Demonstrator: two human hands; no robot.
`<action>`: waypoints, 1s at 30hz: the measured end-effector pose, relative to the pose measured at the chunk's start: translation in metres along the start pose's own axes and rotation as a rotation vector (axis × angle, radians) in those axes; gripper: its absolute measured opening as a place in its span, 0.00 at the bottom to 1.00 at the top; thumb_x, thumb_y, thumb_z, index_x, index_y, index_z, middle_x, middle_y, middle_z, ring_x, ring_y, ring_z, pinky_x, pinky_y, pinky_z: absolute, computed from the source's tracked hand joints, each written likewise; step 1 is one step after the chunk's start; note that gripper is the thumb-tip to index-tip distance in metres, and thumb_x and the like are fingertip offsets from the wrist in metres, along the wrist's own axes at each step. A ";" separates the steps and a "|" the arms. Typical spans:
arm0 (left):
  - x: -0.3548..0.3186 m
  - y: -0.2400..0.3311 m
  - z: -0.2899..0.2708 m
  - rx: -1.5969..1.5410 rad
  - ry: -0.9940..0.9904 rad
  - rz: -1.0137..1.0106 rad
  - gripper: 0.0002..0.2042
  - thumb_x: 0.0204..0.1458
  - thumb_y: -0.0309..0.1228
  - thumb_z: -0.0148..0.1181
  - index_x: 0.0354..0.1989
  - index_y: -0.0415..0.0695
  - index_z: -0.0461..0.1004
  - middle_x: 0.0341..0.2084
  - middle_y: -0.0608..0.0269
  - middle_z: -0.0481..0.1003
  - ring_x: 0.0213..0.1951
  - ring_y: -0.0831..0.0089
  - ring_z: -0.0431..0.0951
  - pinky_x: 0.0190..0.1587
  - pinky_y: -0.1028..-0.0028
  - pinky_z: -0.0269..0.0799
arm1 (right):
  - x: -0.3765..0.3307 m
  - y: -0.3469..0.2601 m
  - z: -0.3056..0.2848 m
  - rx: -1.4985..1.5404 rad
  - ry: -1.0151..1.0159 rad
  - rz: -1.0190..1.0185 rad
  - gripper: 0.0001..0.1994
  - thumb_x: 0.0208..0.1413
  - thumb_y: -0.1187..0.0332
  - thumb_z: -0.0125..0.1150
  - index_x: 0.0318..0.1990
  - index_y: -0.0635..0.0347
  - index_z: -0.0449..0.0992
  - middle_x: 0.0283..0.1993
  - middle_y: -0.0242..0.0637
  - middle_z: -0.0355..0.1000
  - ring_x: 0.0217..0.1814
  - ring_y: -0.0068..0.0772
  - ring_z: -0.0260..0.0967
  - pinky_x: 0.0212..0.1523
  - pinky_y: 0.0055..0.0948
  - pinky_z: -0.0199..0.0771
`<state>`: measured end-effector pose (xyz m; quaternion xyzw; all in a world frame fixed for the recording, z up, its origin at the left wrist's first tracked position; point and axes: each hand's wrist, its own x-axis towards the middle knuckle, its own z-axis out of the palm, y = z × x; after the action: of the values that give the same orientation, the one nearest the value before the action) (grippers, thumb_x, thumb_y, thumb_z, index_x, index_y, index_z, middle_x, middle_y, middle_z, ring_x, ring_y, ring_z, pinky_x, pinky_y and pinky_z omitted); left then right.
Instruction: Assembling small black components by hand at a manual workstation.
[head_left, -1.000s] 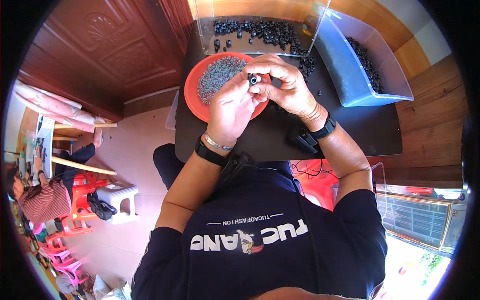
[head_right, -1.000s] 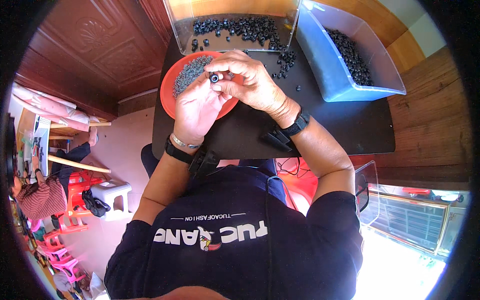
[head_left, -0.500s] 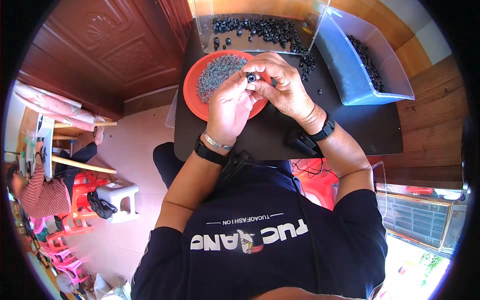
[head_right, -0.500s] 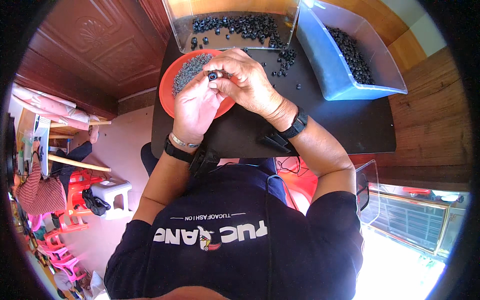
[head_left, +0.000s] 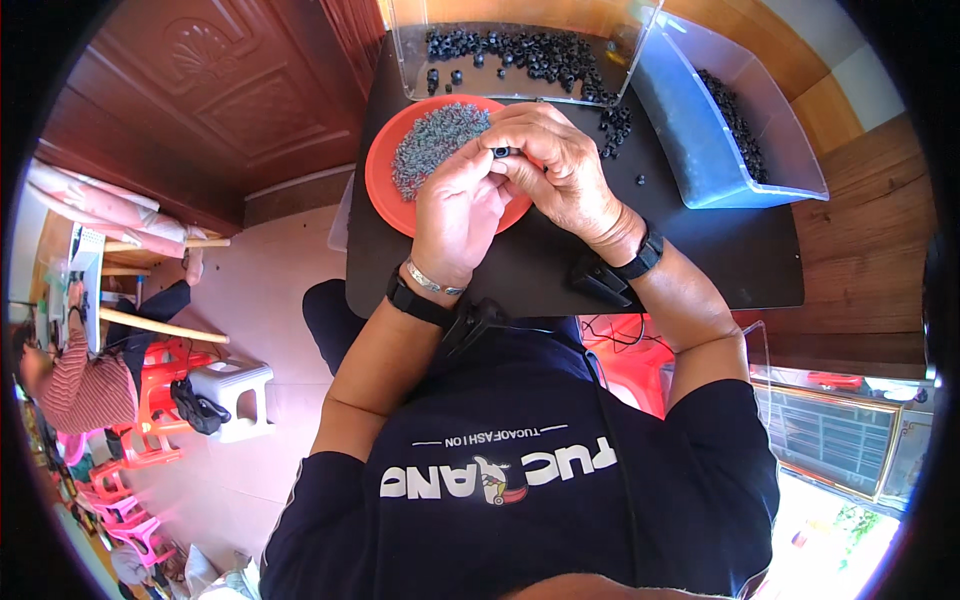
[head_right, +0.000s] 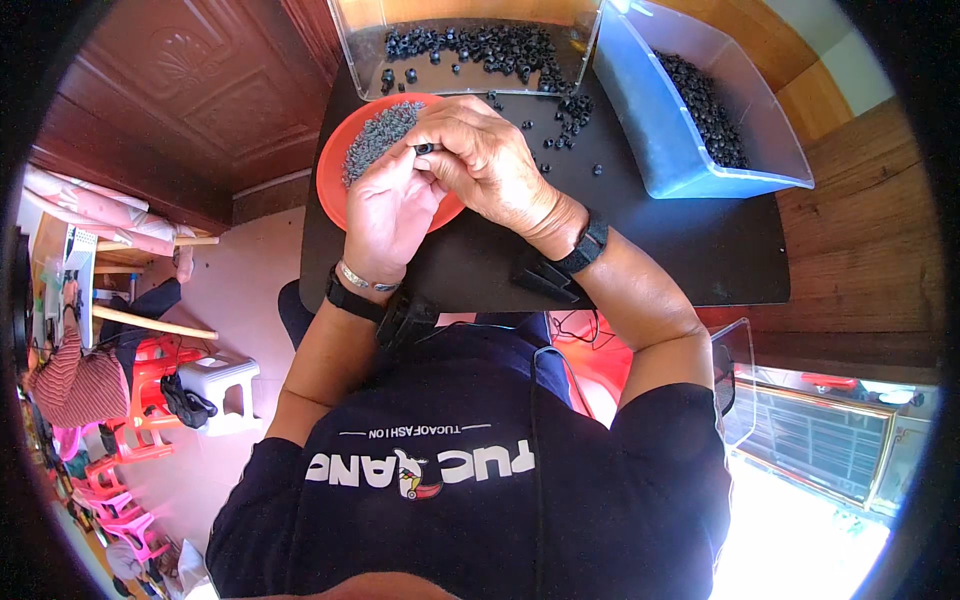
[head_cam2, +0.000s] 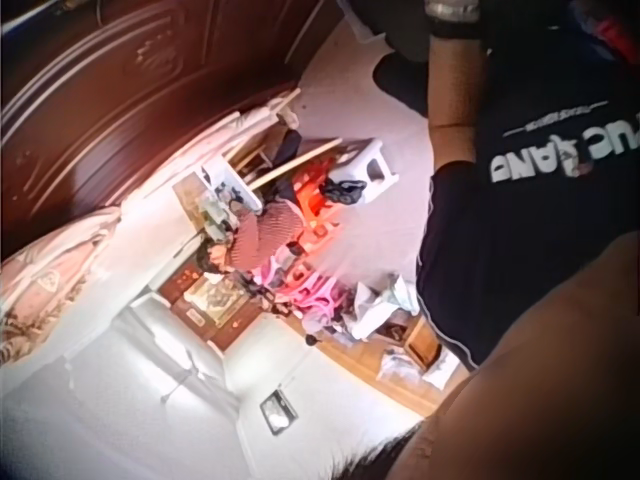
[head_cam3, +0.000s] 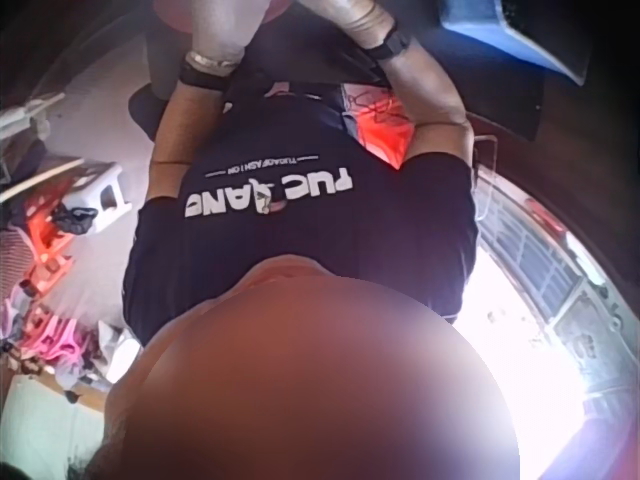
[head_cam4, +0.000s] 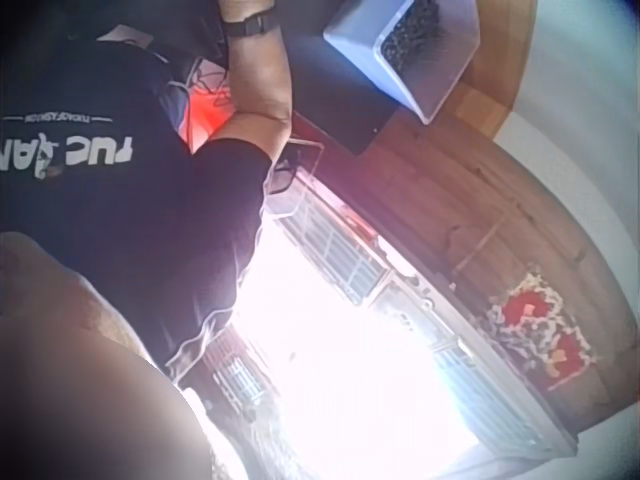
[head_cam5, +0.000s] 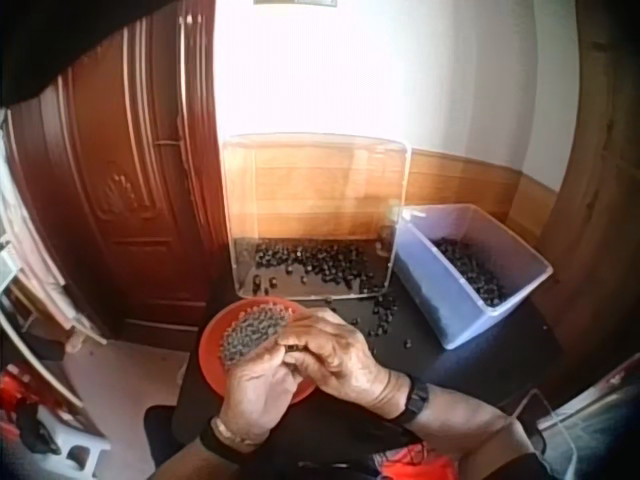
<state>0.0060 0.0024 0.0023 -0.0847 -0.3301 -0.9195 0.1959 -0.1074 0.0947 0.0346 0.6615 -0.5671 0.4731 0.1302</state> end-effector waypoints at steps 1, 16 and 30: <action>0.000 0.000 0.000 0.000 0.000 0.000 0.17 0.61 0.35 0.41 0.52 0.36 0.67 0.48 0.57 0.70 0.50 0.68 0.69 0.55 0.66 0.63 | -0.001 0.001 0.000 -0.002 0.001 0.001 0.13 0.43 0.74 0.66 0.39 0.57 0.74 0.38 0.35 0.74 0.45 0.43 0.71 0.47 0.35 0.71; 0.001 -0.005 -0.008 -0.076 0.126 -0.036 0.13 0.60 0.32 0.43 0.47 0.40 0.70 0.40 0.63 0.72 0.43 0.73 0.72 0.47 0.69 0.68 | 0.001 0.003 -0.012 0.025 -0.022 -0.016 0.15 0.43 0.72 0.68 0.42 0.60 0.76 0.40 0.38 0.75 0.44 0.41 0.71 0.46 0.34 0.72; 0.003 0.001 -0.012 -0.036 0.257 -0.097 0.10 0.59 0.34 0.45 0.35 0.41 0.70 0.33 0.59 0.73 0.37 0.66 0.75 0.42 0.70 0.68 | 0.038 -0.009 -0.125 -0.781 0.665 0.049 0.13 0.46 0.77 0.61 0.41 0.59 0.77 0.46 0.40 0.71 0.47 0.38 0.69 0.45 0.31 0.70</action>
<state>0.0038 -0.0072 -0.0055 0.0465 -0.2896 -0.9369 0.1902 -0.1629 0.1621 0.1318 0.3637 -0.6449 0.4138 0.5297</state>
